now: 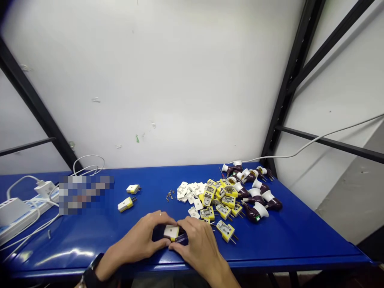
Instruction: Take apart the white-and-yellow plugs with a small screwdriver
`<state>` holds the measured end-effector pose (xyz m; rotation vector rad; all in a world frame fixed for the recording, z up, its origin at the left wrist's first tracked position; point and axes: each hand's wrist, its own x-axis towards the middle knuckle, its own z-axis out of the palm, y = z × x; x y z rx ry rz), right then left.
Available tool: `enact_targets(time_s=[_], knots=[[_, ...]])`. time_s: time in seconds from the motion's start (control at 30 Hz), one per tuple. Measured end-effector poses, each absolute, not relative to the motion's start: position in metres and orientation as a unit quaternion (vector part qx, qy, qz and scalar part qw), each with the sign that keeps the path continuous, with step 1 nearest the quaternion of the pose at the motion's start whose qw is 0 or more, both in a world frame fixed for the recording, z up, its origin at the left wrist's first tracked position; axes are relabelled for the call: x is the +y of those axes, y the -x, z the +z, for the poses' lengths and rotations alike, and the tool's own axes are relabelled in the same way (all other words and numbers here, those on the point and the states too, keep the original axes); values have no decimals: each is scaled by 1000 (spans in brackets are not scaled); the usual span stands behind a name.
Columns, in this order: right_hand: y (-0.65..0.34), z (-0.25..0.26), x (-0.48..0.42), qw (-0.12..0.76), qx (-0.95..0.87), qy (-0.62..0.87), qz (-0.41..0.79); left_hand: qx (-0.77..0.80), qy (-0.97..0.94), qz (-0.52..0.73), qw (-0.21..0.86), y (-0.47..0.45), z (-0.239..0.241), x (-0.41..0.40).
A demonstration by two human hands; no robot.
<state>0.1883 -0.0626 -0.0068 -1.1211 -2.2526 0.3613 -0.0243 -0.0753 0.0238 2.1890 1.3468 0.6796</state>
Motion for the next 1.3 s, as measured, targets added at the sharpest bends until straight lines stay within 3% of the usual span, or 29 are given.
enact_targets(time_s=[0.1,0.3,0.67,0.87,0.93,1.03,1.13,1.3], knots=[[-188,-4,-64,322,-834,429,134,503,-792,253,235,37,29,-56],[-189,-5,-63,403,-809,404,142,592,-776,202,77,44,15,-8],[-189,-4,-63,440,-799,385,141,579,-800,154,22,36,0,-4],[-195,-6,-62,561,-766,306,66,563,-811,160,7,32,-2,-6],[-201,-3,-66,602,-745,285,31,554,-810,192,25,33,2,-11],[-208,2,-72,661,-688,293,52,527,-785,299,133,33,8,-25],[-209,8,-76,711,-587,344,175,500,-739,389,230,26,14,-43],[-202,10,-75,697,-512,372,337,465,-717,448,260,9,19,-71]])
